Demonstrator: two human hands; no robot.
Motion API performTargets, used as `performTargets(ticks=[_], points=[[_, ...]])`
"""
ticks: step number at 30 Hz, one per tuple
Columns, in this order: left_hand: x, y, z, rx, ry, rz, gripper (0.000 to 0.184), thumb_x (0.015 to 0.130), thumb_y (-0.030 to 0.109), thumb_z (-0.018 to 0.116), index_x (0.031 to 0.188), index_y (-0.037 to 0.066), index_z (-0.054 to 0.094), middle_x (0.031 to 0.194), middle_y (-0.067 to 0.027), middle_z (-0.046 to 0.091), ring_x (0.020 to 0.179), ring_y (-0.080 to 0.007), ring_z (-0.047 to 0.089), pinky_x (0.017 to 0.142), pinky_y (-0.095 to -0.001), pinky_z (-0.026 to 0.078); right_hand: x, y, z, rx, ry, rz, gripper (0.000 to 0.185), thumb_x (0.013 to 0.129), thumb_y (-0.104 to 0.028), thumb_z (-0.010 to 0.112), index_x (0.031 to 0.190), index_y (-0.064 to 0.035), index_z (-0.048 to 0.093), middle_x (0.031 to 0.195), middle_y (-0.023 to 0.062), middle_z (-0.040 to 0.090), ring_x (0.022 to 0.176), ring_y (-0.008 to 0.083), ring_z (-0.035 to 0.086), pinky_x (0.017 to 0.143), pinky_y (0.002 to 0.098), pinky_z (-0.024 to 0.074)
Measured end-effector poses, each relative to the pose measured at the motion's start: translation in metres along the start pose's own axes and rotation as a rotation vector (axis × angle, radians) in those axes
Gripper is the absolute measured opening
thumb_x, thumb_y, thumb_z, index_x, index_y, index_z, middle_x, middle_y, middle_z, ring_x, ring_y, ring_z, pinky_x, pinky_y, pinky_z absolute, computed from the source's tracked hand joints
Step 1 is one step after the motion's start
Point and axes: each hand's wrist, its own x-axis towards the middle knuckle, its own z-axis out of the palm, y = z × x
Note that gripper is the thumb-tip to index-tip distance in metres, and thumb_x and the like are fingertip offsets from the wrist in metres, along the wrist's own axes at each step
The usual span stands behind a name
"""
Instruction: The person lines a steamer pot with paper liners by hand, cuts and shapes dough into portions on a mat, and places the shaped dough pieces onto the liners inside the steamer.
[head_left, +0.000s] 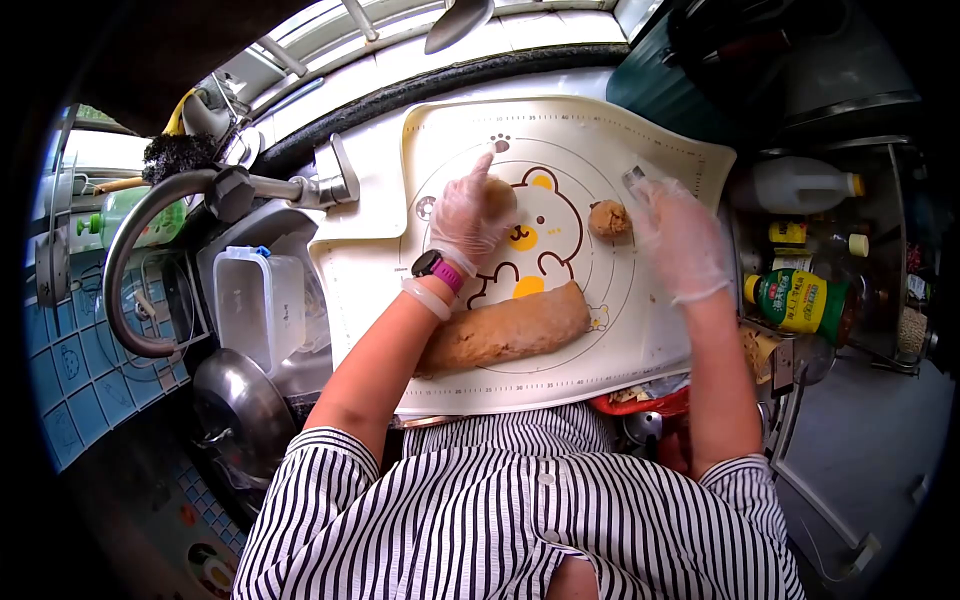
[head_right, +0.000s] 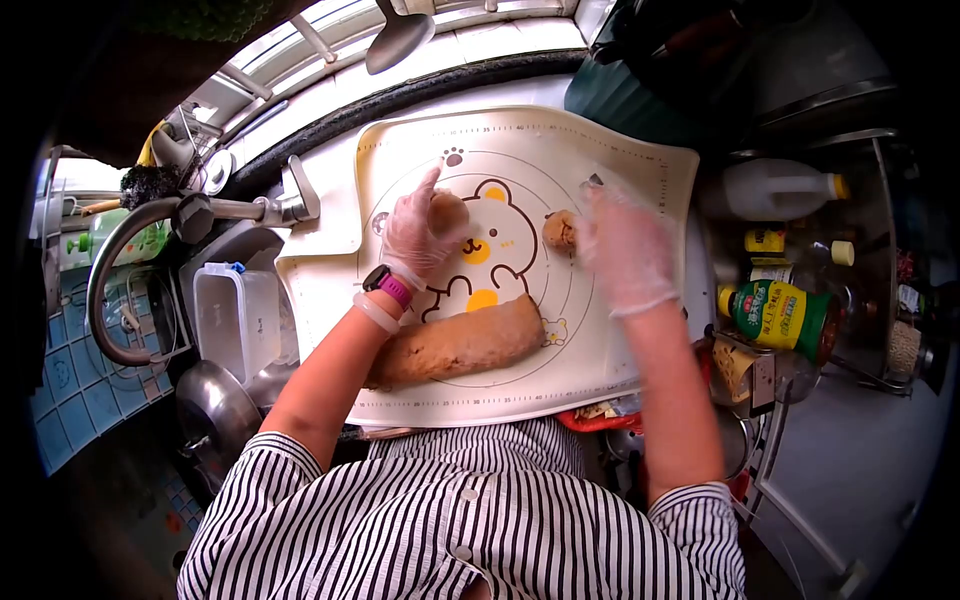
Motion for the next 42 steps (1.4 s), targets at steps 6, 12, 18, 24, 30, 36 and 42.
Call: performTargets(ticks=[6,12,18,24,30,36,42], points=[[0.003,0.018,-0.017,-1.321,0.178,-0.407,0.090,0.094,0.052,0.069,0.157,0.001,0.029,0.139,-0.0176,0.057,0.132,-0.0232,0.052,0.113,-0.0372,0.041,0.002,-0.084,0.120,1.681,0.198,0.149,0.056,0.108,-0.042,0.050,0.149,-0.0035,0.049,0.137,0.0126,0.060,0.128,0.0201,0.056,0.112,0.0331,0.0411],[-0.009,0.010,0.007,-1.288,0.091,-0.317,0.078,0.104,0.060,0.045,0.154,0.001,0.034,0.137,-0.0170,0.056,0.127,-0.0231,0.054,0.113,-0.0374,0.040,0.058,-0.123,0.181,1.730,0.253,0.261,0.065,0.109,-0.054,0.038,0.145,-0.0017,0.051,0.137,0.0135,0.060,0.128,0.0219,0.056,0.114,0.0350,0.0392],[-0.019,0.011,0.000,-1.234,0.263,-0.387,0.078,0.106,0.059,0.042,0.153,-0.002,0.034,0.146,-0.0161,0.049,0.134,-0.0239,0.049,0.116,-0.0383,0.036,0.076,-0.103,0.171,1.762,0.201,0.014,0.073,0.108,-0.060,0.029,0.147,-0.0003,0.046,0.138,0.0175,0.057,0.137,0.0247,0.048,0.119,0.0359,0.0347],[0.011,0.004,0.002,-1.424,0.025,-0.348,0.085,0.103,0.065,0.041,0.152,-0.005,0.035,0.139,-0.0197,0.055,0.133,-0.0262,0.051,0.118,-0.0393,0.036,0.034,-0.131,0.169,1.948,0.295,0.468,0.080,0.105,-0.063,0.036,0.151,0.0024,0.038,0.151,0.0191,0.045,0.142,0.0283,0.043,0.124,0.0393,0.0268],[-0.020,0.011,0.005,-1.456,0.147,-0.432,0.080,0.105,0.061,0.041,0.153,-0.002,0.031,0.134,-0.0166,0.058,0.126,-0.0216,0.054,0.114,-0.0388,0.040,0.080,-0.126,0.170,2.041,0.184,0.253,0.072,0.106,-0.061,0.037,0.142,-0.0003,0.047,0.137,0.0151,0.054,0.135,0.0247,0.048,0.122,0.0383,0.0303],[0.003,0.002,0.001,-1.403,0.214,-0.324,0.083,0.103,0.064,0.043,0.153,-0.001,0.033,0.131,-0.0147,0.060,0.127,-0.0232,0.053,0.115,-0.0372,0.036,0.030,-0.124,0.167,1.987,0.353,0.500,0.074,0.105,-0.064,0.037,0.140,0.0003,0.049,0.140,0.0161,0.053,0.136,0.0254,0.047,0.122,0.0409,0.0289],[-0.020,0.031,0.007,-1.610,0.250,-0.531,0.084,0.102,0.065,0.045,0.152,-0.002,0.035,0.135,-0.0128,0.056,0.129,-0.0225,0.052,0.115,-0.0357,0.035,0.084,-0.117,0.186,2.119,0.059,0.250,0.075,0.106,-0.063,0.034,0.140,0.0022,0.048,0.136,0.0173,0.056,0.133,0.0257,0.052,0.115,0.0372,0.0379]])
